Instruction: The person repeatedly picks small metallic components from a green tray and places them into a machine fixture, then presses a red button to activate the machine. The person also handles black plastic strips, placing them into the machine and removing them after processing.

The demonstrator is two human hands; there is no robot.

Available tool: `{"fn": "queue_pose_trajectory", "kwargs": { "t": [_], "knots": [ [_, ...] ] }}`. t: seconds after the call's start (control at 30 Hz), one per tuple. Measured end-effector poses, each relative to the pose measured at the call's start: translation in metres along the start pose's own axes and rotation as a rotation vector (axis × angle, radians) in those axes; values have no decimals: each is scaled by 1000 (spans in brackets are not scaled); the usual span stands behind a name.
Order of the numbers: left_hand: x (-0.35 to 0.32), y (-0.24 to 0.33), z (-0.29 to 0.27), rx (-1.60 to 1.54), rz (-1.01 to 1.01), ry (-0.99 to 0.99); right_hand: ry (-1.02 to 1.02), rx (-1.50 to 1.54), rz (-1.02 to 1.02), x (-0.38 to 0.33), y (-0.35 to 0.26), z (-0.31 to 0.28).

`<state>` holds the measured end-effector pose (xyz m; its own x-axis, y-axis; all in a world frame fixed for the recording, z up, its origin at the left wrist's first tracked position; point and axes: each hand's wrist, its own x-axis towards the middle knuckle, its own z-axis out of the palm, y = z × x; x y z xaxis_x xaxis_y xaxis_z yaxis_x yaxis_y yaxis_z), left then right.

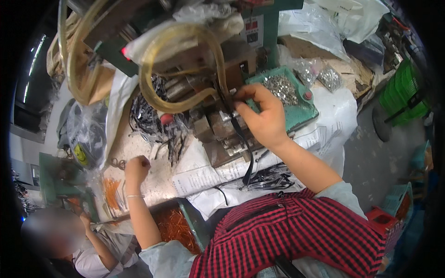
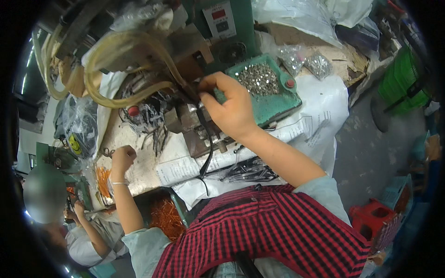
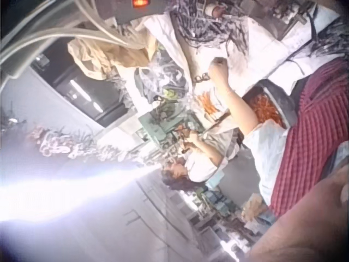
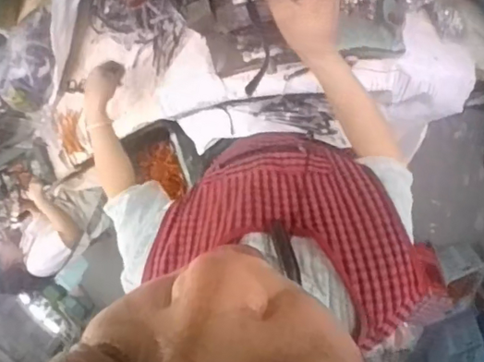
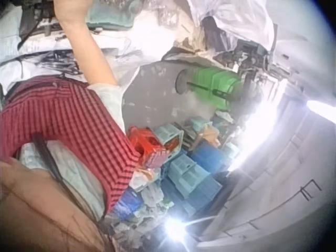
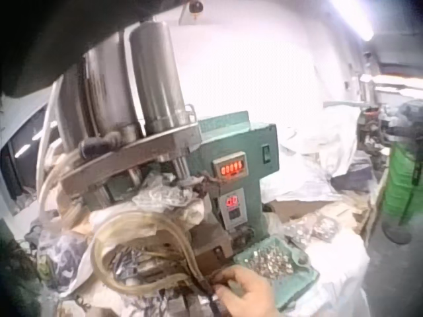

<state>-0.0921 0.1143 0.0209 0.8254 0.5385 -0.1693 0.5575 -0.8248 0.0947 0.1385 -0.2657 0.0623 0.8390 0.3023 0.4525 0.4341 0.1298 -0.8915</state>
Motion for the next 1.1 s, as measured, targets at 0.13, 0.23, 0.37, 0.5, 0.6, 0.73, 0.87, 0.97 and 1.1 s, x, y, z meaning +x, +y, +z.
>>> {"fn": "queue_pose_trajectory", "kwargs": {
  "t": [0.13,0.23,0.37,0.5,0.6,0.73,0.87,0.97,1.1],
  "knots": [
    [-13,84,-40,-1044,125,376,3,264,130,2,-1,-1],
    [-35,166,-63,-1410,342,632,32,552,286,9,-8,-7],
    [-61,233,-33,-1614,459,742,124,1088,517,20,11,-32],
    [-73,245,-41,-1599,561,604,272,701,541,14,50,-80],
    [-73,237,-72,-1472,624,702,215,-164,349,9,57,-91],
    [-61,244,-97,-1293,792,819,61,-824,228,-27,61,-96],
    [-50,260,-94,-1160,768,969,54,-995,62,-33,66,-87],
    [-43,263,-91,-1136,738,1017,24,-1043,3,-30,70,-83],
    [-41,261,-95,-1196,752,956,34,-994,39,-27,70,-97]
  ]
}}
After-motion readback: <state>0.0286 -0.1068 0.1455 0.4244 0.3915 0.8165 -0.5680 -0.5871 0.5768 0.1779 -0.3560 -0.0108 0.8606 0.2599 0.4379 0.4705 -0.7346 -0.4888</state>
